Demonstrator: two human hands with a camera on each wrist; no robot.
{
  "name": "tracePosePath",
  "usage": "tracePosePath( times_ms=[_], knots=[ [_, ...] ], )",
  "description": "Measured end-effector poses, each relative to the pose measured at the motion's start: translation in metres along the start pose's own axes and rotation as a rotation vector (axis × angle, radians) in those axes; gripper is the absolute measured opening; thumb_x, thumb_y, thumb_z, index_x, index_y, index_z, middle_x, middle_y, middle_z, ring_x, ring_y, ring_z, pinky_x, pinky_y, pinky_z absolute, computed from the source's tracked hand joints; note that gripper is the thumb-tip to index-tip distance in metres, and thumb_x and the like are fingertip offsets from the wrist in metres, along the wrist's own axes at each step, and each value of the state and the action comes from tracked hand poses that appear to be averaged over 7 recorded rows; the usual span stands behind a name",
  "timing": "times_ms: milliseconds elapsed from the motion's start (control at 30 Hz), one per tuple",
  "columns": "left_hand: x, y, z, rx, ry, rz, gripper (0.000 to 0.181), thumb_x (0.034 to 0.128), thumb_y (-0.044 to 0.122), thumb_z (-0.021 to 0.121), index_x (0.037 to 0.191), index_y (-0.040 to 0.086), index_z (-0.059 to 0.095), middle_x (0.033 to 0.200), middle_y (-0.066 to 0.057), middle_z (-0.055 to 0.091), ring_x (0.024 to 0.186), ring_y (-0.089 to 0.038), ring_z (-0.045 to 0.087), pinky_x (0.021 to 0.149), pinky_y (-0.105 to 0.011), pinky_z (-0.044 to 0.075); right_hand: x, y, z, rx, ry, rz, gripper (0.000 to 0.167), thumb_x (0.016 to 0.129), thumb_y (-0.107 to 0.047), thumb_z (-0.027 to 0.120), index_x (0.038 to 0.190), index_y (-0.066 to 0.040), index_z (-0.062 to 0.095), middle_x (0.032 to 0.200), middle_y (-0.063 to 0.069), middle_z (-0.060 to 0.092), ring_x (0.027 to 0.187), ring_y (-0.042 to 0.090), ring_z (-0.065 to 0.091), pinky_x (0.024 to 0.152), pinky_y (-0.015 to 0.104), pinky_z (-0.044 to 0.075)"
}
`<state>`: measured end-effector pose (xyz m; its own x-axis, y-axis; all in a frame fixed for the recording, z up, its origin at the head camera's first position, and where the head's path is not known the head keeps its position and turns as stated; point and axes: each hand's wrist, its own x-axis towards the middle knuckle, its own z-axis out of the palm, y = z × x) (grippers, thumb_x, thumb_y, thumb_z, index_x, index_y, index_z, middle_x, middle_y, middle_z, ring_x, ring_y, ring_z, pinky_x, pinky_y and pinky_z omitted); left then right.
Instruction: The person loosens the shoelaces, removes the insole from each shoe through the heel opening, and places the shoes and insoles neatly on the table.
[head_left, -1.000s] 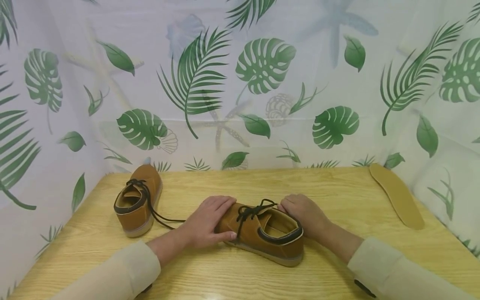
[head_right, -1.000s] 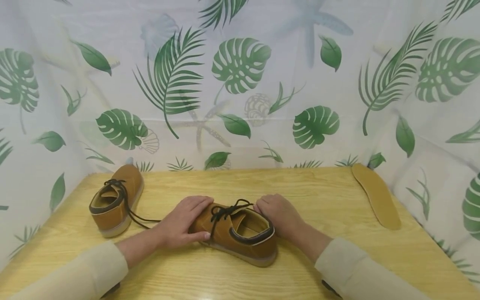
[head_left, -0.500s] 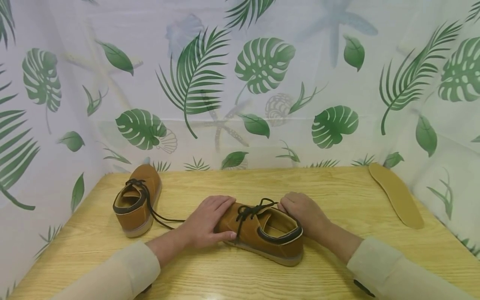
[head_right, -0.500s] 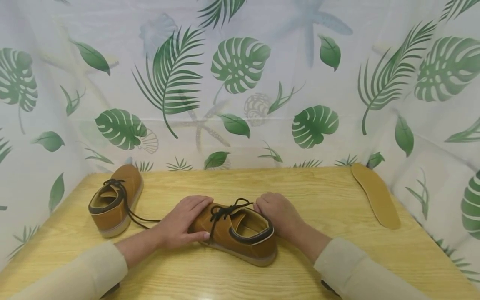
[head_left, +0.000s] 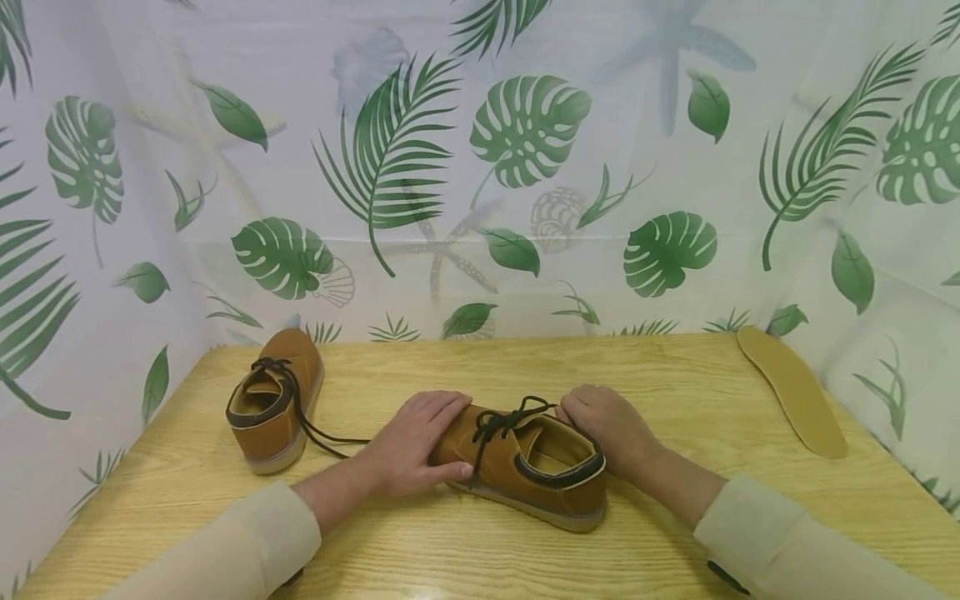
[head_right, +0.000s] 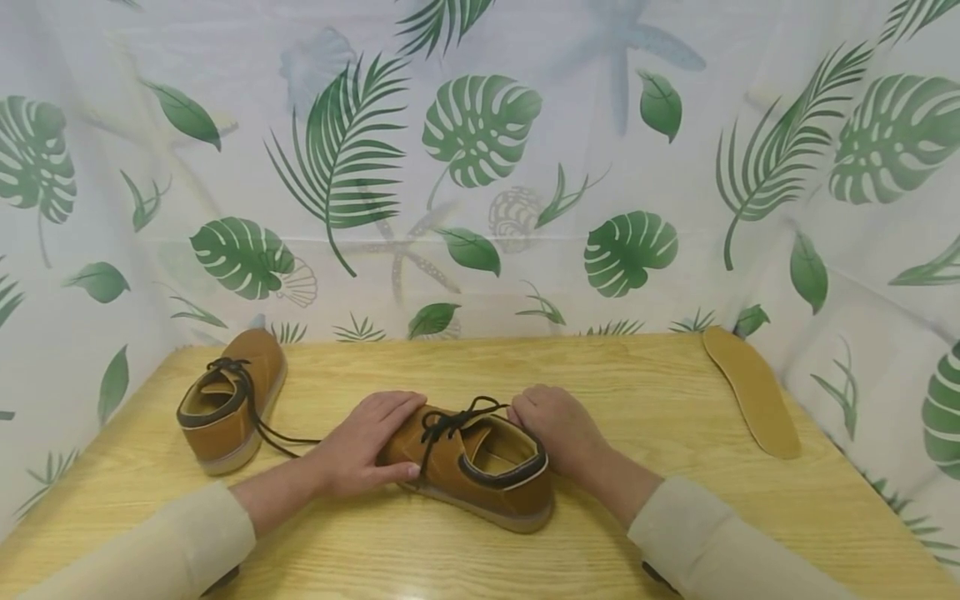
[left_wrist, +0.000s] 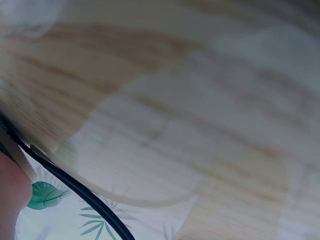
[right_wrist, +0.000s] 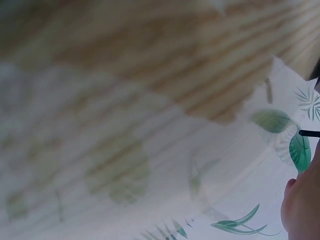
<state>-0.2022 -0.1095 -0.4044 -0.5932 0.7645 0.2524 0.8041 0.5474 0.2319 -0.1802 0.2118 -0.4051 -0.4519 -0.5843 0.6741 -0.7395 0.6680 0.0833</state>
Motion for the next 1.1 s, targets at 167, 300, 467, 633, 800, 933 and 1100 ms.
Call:
tracePosePath(
  times_ms=[167,300,467,633,800,933,1100],
  knots=[
    [0.0002,-0.0001,0.0002,0.0,0.001,-0.004,0.085,0.0904,0.059,0.059,0.154,0.007,0.036,0.154,-0.007,0.043,0.143,-0.026,0.037,0.12,-0.048,0.026,-0.0003,-0.0002,-0.0003,-0.002,0.005,0.009,0.021,0.086,-0.006,0.061,0.071,-0.013,0.049,0.065,-0.005,0.045,0.059,0.011,0.045,0.054,0.026,0.039],
    [0.0002,-0.0001,0.0,-0.004,0.002,-0.004,0.085,0.0904,0.059,0.059,0.154,0.007,0.036,0.154,-0.007,0.043,0.143,-0.026,0.037,0.12,-0.048,0.027,-0.0004,-0.0001,-0.0005,-0.01,0.0,0.015,0.021,0.085,-0.006,0.062,0.071,-0.014,0.049,0.065,-0.005,0.046,0.06,0.011,0.045,0.054,0.026,0.039],
    [0.0002,-0.0004,0.0005,0.003,0.006,0.0,0.085,0.0903,0.058,0.059,0.154,0.007,0.036,0.154,-0.007,0.043,0.143,-0.026,0.037,0.12,-0.048,0.027,-0.0009,-0.0003,-0.0008,-0.027,-0.023,0.031,0.022,0.085,-0.006,0.064,0.07,-0.014,0.05,0.065,-0.005,0.046,0.06,0.011,0.045,0.054,0.026,0.039],
    [0.0003,-0.0004,0.0013,0.012,0.009,0.003,0.085,0.0904,0.058,0.059,0.154,0.007,0.036,0.153,-0.007,0.043,0.143,-0.026,0.037,0.12,-0.048,0.028,-0.0019,-0.0005,-0.0015,-0.04,-0.036,0.042,0.022,0.084,-0.007,0.065,0.07,-0.015,0.05,0.063,-0.006,0.046,0.058,0.011,0.044,0.054,0.026,0.039],
    [0.0006,-0.0003,0.001,0.01,0.006,-0.004,0.085,0.0905,0.059,0.059,0.154,0.007,0.036,0.153,-0.006,0.043,0.143,-0.026,0.037,0.12,-0.047,0.027,-0.0018,-0.0006,-0.0025,-0.036,-0.032,0.043,0.022,0.082,-0.007,0.066,0.07,-0.015,0.051,0.062,-0.007,0.046,0.057,0.009,0.043,0.053,0.025,0.037],
    [0.0008,-0.0003,0.0009,0.012,0.0,-0.009,0.085,0.0906,0.059,0.058,0.154,0.007,0.036,0.154,-0.006,0.043,0.143,-0.025,0.037,0.121,-0.047,0.027,-0.002,-0.0004,-0.0026,-0.032,-0.027,0.041,0.023,0.081,-0.007,0.067,0.069,-0.015,0.05,0.061,-0.008,0.043,0.055,0.007,0.04,0.052,0.022,0.033],
    [0.0006,0.0003,0.0006,0.013,-0.001,-0.01,0.085,0.0904,0.059,0.059,0.154,0.007,0.036,0.153,-0.006,0.043,0.143,-0.026,0.037,0.121,-0.047,0.027,-0.0039,0.0005,-0.0016,-0.056,-0.048,0.056,0.025,0.081,-0.007,0.067,0.067,-0.016,0.048,0.059,-0.008,0.04,0.054,0.006,0.034,0.052,0.019,0.027]
  ],
)
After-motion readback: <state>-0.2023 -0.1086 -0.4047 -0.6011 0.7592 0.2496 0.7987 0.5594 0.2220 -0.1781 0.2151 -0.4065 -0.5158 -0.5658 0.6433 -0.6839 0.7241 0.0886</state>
